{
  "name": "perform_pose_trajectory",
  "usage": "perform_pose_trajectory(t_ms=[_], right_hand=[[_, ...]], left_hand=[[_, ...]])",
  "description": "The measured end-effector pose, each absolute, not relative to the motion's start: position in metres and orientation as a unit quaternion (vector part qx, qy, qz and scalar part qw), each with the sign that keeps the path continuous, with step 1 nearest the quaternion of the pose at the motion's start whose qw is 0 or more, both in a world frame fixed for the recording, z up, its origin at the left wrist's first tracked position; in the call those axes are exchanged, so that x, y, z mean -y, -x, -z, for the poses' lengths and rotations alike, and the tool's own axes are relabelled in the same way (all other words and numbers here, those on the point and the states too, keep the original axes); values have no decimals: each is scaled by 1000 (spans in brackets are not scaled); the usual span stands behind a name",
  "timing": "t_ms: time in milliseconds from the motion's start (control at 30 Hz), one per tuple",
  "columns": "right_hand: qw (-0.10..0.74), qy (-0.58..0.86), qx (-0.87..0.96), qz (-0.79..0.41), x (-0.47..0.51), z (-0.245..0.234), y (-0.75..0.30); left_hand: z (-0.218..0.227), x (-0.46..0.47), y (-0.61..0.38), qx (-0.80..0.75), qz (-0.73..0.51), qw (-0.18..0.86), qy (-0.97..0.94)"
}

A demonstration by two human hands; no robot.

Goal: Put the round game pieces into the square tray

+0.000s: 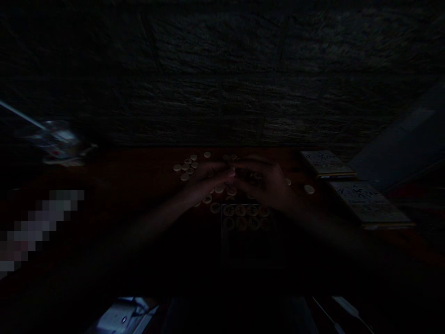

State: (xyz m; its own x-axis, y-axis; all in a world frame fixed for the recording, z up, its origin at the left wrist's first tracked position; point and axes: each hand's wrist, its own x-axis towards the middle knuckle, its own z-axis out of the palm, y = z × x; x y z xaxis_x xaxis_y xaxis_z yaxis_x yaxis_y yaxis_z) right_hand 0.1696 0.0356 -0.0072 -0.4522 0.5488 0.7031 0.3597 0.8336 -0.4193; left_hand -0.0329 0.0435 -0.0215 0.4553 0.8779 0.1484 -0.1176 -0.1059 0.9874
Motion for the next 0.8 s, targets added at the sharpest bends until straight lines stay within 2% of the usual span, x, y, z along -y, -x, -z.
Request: perform_pose_trajectory(t_ms=[500,800], right_hand=[[448,256,850,-107,-34,6,-170],[446,265,853,-61,-31,3,-170]], left_hand=[[22,-44,33,-293,-431,606,-601],[20,-45,30,-293,-417,626,-590]])
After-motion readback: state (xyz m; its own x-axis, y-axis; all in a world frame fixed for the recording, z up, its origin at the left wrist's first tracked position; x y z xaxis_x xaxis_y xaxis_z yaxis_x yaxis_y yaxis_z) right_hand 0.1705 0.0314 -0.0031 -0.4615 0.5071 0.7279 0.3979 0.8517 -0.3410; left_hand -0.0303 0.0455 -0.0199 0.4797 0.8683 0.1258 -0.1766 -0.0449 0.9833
